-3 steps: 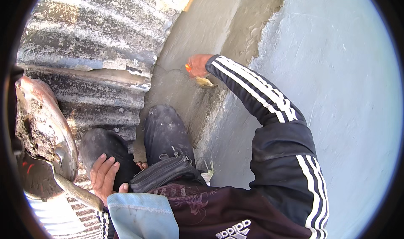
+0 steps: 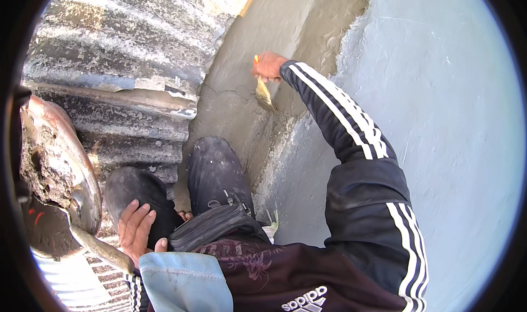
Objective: The person scoops cement from a bucket with a trowel and applies it to the edge of a corrugated metal roof, smoothing it along the seam. The person repeatedly scoops and spreads the cement to cover the joint between the roof and the wall.
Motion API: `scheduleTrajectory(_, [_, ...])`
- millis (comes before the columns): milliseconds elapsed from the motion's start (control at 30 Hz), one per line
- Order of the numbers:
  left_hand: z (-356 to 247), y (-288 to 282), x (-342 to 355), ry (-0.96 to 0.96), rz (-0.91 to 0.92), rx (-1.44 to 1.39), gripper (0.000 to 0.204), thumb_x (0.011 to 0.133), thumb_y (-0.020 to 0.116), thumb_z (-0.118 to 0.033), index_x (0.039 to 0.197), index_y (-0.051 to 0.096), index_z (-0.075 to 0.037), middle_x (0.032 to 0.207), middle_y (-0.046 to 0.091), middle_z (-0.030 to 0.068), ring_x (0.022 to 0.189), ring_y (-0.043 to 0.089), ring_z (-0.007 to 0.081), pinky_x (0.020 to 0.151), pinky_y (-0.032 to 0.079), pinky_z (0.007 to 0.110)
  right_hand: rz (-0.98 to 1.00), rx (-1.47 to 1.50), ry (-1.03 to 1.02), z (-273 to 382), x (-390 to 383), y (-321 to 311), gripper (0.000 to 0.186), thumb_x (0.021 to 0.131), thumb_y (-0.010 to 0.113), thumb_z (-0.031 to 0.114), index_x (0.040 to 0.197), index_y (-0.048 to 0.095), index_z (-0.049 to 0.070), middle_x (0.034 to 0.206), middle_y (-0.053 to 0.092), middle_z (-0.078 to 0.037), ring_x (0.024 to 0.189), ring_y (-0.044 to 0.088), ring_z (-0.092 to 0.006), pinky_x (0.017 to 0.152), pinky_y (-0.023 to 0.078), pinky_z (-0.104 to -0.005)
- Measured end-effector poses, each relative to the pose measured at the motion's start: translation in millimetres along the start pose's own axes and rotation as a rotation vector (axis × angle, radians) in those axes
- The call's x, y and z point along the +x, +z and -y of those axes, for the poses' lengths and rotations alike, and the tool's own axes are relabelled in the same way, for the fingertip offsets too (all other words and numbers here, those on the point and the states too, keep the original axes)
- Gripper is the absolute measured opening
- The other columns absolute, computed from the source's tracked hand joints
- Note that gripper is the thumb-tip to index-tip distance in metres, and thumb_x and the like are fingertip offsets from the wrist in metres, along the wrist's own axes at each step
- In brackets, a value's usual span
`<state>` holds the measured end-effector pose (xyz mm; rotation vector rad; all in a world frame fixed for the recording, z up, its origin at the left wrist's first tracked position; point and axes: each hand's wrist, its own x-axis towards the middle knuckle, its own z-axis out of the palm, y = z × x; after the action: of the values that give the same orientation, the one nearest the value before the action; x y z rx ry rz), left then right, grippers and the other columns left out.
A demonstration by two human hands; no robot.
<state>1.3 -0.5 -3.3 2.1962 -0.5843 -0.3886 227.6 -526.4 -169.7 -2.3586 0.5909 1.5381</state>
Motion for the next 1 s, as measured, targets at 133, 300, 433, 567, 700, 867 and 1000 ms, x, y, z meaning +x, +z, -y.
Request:
scheduleTrajectory(133, [0, -4, -1, 0.009, 0.006, 0.025, 0.052, 0.084, 0.070, -0.031, 0.121, 0.072, 0.006, 0.127, 0.068, 0.0232, 0.127, 0.061, 0.0459, 0.104, 0.048, 0.056, -0.286, 0.081, 0.188, -33, 19, -14, 0.024, 0.089, 0.067, 0.022, 0.093, 0.072, -0.001, 0.078, 0.072, -0.013, 0.065, 0.070, -0.0236, 0.055, 0.057, -0.0376])
scheduleTrajectory(300, [-3, -5, -2, 0.004, 0.013, 0.030, 0.053, 0.084, 0.071, -0.031, 0.121, 0.072, 0.006, 0.126, 0.068, 0.0232, 0.127, 0.060, 0.0456, 0.103, 0.048, 0.056, -0.851, -0.209, 0.042, -56, 30, -32, 0.034, 0.089, 0.065, 0.028, 0.089, 0.073, -0.004, 0.074, 0.073, -0.015, 0.062, 0.073, -0.0294, 0.068, 0.060, -0.0396])
scheduleTrajectory(433, [-4, -3, -1, -0.007, 0.002, 0.017, 0.052, 0.084, 0.071, -0.032, 0.121, 0.072, 0.005, 0.126, 0.068, 0.0229, 0.127, 0.060, 0.0455, 0.103, 0.049, 0.055, -0.482, 0.106, 0.212, -45, 18, -26, 0.033, 0.090, 0.063, 0.027, 0.102, 0.075, -0.002, 0.097, 0.077, -0.019, 0.091, 0.076, -0.0345, 0.083, 0.060, -0.0429])
scheduleTrajectory(567, [-1, -2, -1, 0.006, 0.000, 0.015, 0.052, 0.083, 0.072, -0.032, 0.120, 0.073, 0.005, 0.126, 0.069, 0.0225, 0.127, 0.060, 0.0454, 0.102, 0.049, 0.055, -0.309, 0.274, 0.311, -41, 22, 5, 0.035, 0.094, 0.062, 0.025, 0.112, 0.075, -0.001, 0.111, 0.078, -0.020, 0.112, 0.072, -0.0391, 0.096, 0.058, -0.0475])
scheduleTrajectory(700, [-3, -5, -3, -0.011, 0.015, 0.033, 0.053, 0.082, 0.072, -0.032, 0.120, 0.073, 0.005, 0.126, 0.069, 0.0227, 0.127, 0.060, 0.0457, 0.102, 0.049, 0.055, -0.753, -0.095, 0.228, -47, 39, -45, 0.031, 0.095, 0.063, 0.024, 0.114, 0.074, 0.003, 0.109, 0.078, -0.018, 0.108, 0.074, -0.0378, 0.094, 0.058, -0.0474])
scheduleTrajectory(867, [-4, -6, 0, -0.001, 0.009, 0.024, 0.053, 0.082, 0.071, -0.031, 0.120, 0.072, 0.006, 0.125, 0.069, 0.0233, 0.127, 0.060, 0.0463, 0.103, 0.049, 0.055, -0.750, -0.603, -0.134, -38, 5, -76, 0.029, 0.094, 0.060, 0.019, 0.117, 0.074, 0.009, 0.107, 0.078, -0.019, 0.105, 0.074, -0.0366, 0.093, 0.059, -0.0467])
scheduleTrajectory(1000, [-2, -5, -1, -0.003, 0.020, 0.005, 0.052, 0.082, 0.071, -0.031, 0.120, 0.072, 0.006, 0.125, 0.069, 0.0238, 0.127, 0.060, 0.0464, 0.104, 0.049, 0.056, -0.278, -0.879, -0.302, -10, -10, 2, 0.022, 0.091, 0.062, 0.018, 0.101, 0.079, 0.008, 0.098, 0.078, -0.018, 0.095, 0.075, -0.0361, 0.085, 0.061, -0.0462])
